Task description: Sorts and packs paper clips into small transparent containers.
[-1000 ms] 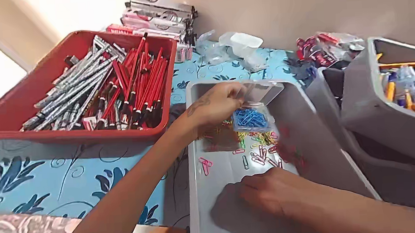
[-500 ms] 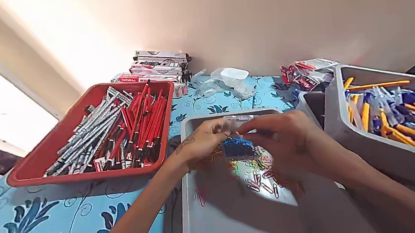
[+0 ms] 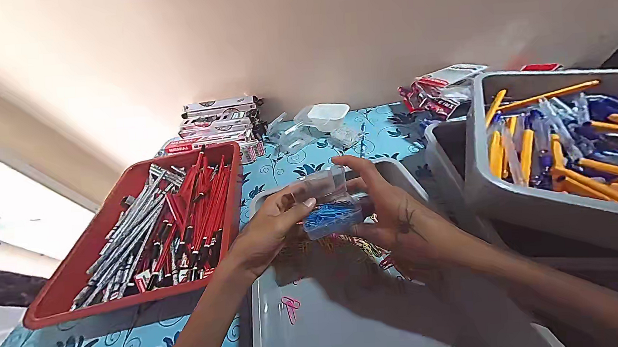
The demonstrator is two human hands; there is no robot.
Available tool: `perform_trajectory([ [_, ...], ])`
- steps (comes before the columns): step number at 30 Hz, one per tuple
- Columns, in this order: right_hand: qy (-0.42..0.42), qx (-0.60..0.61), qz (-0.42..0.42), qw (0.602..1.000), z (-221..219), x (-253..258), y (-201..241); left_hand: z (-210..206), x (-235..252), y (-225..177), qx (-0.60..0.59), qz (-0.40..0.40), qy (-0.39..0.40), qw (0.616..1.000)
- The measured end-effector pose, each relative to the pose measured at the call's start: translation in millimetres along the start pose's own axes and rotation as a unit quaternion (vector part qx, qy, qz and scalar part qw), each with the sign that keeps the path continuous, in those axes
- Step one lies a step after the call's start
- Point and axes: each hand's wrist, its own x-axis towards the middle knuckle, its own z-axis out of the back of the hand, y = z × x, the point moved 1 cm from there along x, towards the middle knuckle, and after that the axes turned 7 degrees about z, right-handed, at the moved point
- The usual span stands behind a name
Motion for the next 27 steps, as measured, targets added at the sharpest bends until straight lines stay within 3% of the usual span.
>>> perform_trajectory([
  [4,-0.069,-0.004,-0.009,0.998,2,1,2,1,-1,0,0.000,-0.071,0.081,0.994],
  [11,-0.095,-0.028,0.002,0.995,5,-1,-1,-9,-1,3,0.153,-0.165,-0.038,0.974],
  [27,-0.140,-0.059,0.154,0.976,4,0,1,-6,-2,3,0.126,-0.257,-0.014,0.958],
])
